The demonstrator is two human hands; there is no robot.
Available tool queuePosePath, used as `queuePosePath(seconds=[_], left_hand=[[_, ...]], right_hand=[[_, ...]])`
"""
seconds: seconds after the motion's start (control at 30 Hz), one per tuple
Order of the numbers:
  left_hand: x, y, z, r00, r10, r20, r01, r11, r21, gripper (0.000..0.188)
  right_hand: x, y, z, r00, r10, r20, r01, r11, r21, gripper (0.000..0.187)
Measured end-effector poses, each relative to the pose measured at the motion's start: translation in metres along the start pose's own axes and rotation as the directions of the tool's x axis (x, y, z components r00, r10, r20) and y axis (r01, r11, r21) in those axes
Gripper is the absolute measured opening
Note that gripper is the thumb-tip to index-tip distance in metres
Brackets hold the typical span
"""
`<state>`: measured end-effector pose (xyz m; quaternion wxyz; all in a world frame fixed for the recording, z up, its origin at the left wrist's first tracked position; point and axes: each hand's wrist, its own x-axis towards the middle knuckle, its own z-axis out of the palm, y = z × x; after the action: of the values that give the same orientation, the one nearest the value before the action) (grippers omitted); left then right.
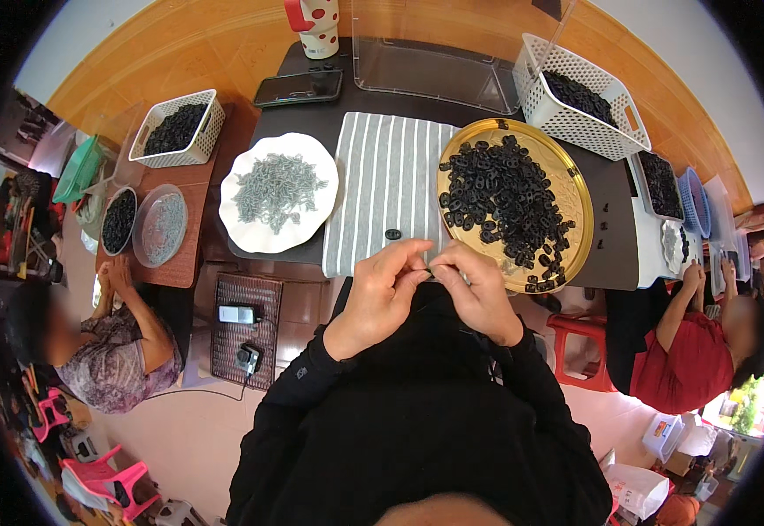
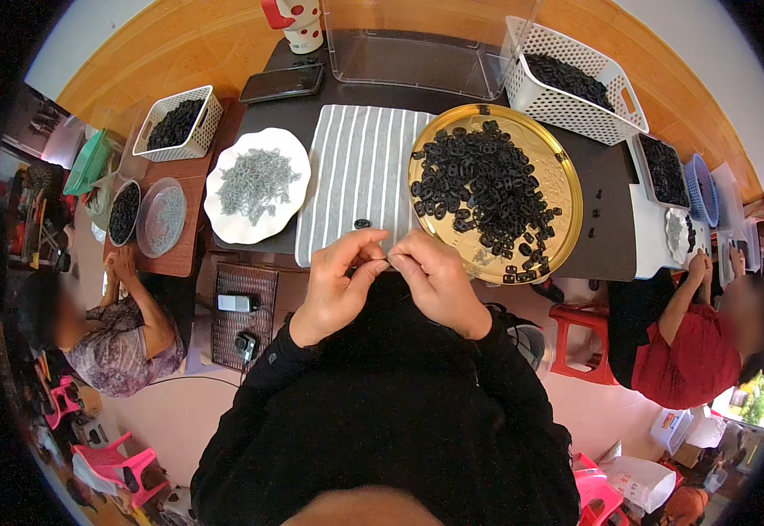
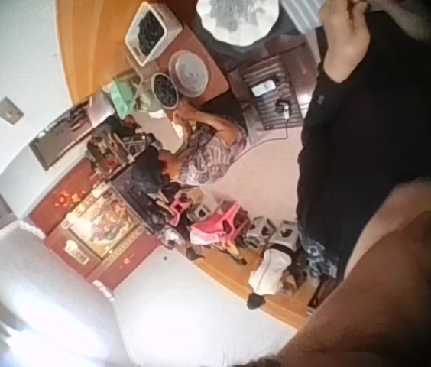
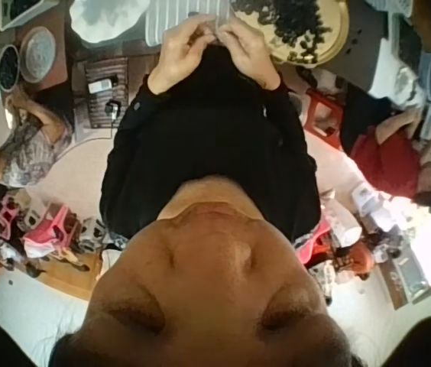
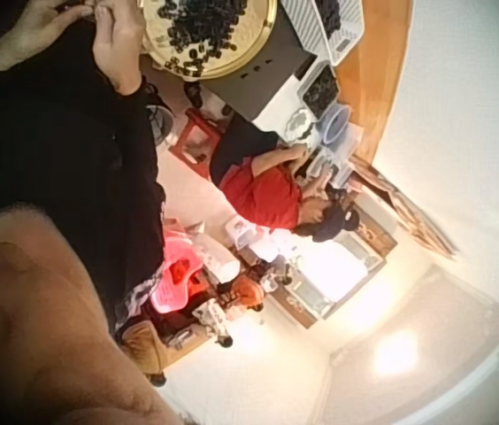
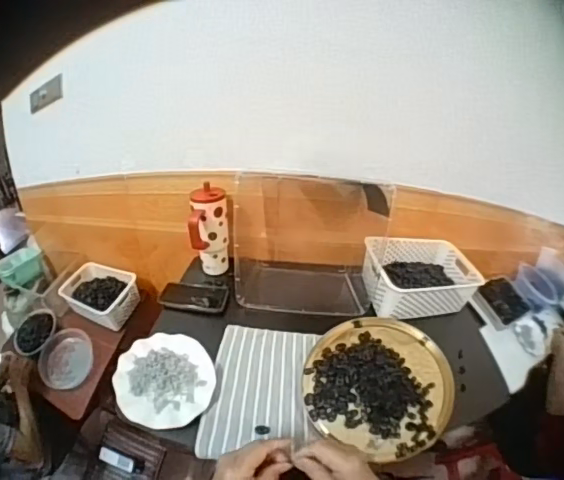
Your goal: The person picks up black plastic components from a tray, joins them with metal pins from a plate, and places the assembled units onto a striped cloth. They repeat this process, occasionally reaching into a white basket to retrieve more black components.
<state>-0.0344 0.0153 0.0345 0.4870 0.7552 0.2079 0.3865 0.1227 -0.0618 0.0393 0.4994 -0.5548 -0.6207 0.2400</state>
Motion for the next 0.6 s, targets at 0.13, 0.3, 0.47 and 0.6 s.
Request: queuePosePath(seconds=[0.13, 0.3, 0.47, 0.6], left_hand=[[-0.001, -0.005, -0.001, 0.989, -0.149, -0.013, 0.143, 0.969, -0.203, 0.029], [-0.005, -0.013, 0.006, 0.973, -0.227, -0.048, 0.192, 0.903, -0.384, 0.021], [-0.014, -0.01, 0.016, 0.96, -0.225, -0.165, 0.123, 0.873, -0.472, 0.015], [-0.019, -0.016, 0.008, 0.927, -0.36, -0.102, 0.211, 0.728, -0.653, 0.018]], right_hand=[[-0.001, -0.007, -0.007, 0.997, 0.078, 0.018, -0.079, 0.993, 0.092, 0.011], [-0.008, 0.001, 0.014, 0.978, -0.02, -0.209, 0.017, 1.0, -0.016, 0.012], [0.002, -0.006, 0.026, 0.907, -0.36, -0.22, 0.214, 0.841, -0.497, 0.017], [0.004, -0.007, 0.037, 0.891, -0.425, -0.161, 0.275, 0.786, -0.554, 0.019]])
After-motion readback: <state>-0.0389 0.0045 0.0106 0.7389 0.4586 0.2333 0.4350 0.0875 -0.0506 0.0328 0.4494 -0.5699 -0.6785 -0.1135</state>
